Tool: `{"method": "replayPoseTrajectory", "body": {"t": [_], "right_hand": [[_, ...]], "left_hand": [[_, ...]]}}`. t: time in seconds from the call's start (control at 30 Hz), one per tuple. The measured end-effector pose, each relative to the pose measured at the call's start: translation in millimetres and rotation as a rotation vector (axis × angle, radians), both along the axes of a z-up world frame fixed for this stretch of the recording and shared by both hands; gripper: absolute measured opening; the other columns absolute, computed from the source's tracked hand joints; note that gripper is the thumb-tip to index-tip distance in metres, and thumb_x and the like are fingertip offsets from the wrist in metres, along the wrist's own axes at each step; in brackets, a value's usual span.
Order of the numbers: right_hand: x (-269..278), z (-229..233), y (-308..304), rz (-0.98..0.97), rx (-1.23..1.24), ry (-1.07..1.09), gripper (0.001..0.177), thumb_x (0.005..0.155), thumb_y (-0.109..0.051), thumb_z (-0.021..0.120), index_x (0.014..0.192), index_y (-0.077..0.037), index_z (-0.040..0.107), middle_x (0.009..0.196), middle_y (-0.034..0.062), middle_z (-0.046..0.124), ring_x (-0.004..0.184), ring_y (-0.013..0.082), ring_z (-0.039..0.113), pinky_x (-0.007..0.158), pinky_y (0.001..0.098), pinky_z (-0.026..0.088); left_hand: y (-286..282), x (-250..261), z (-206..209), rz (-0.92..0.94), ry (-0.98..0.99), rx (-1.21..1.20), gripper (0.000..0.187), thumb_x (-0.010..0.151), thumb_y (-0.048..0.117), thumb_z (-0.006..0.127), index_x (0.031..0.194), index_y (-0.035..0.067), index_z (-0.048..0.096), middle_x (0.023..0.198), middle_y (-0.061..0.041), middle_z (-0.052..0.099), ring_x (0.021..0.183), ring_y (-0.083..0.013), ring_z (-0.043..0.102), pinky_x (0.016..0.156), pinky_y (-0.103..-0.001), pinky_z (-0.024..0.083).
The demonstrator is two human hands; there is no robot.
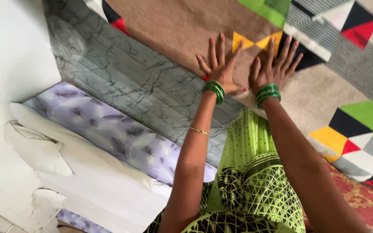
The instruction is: The person smooths a patterned bedspread by hand and folds the edge of the fabric over a mattress.
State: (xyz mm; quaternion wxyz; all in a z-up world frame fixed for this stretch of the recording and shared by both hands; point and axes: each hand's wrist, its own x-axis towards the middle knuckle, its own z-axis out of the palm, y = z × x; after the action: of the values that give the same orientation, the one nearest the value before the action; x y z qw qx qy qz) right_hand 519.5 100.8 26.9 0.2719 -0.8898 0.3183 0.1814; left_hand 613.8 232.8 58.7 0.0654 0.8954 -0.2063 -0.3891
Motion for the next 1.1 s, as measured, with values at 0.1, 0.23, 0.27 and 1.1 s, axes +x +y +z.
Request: {"method": "replayPoseTrajectory", "body": {"t": [0.1,0.23,0.27,1.1], "right_hand": [[-2,-1,2,0.016,-0.024,-0.01,0.07,0.111,-0.038,0.048,0.173,-0.016,0.023,0.175,0.0256,0.006,0.161,0.0439,-0.002,0.127,0.0637,-0.006],[2,-11,1,-0.002,-0.021,0.015,0.07,0.109,-0.038,0.047,0.171,-0.014,0.024,0.173,0.0275,0.008,0.159,0.0454,-0.001,0.126,0.0642,-0.006],[1,-12,3,-0.014,-0.002,0.033,0.07,0.108,-0.038,0.046,0.17,-0.014,0.025,0.173,0.0281,0.008,0.159,0.0459,-0.001,0.125,0.0644,-0.006],[-1,-24,12,0.007,-0.173,-0.131,0.067,0.107,-0.035,0.049,0.168,-0.006,0.047,0.173,0.0301,0.024,0.161,0.0518,0.014,0.13,0.0703,0.006]], "left_hand": [[-3,6,0,0.019,0.045,0.005,0.151,0.036,0.059,0.101,0.155,0.05,0.008,0.168,-0.015,-0.019,0.156,-0.0425,-0.019,0.112,-0.084,-0.013],[-3,9,-8,0.049,0.061,-0.058,0.154,0.035,0.053,0.101,0.155,0.049,0.005,0.168,-0.016,-0.02,0.156,-0.044,-0.019,0.112,-0.083,-0.013],[-3,9,-9,0.056,0.076,-0.038,0.153,0.035,0.054,0.101,0.154,0.05,0.005,0.168,-0.015,-0.019,0.156,-0.0432,-0.018,0.111,-0.084,-0.013],[15,7,-28,-0.111,0.16,-0.114,0.136,0.058,0.064,0.086,0.165,0.042,0.005,0.177,-0.025,-0.016,0.164,-0.0496,-0.015,0.122,-0.077,-0.005]]}}
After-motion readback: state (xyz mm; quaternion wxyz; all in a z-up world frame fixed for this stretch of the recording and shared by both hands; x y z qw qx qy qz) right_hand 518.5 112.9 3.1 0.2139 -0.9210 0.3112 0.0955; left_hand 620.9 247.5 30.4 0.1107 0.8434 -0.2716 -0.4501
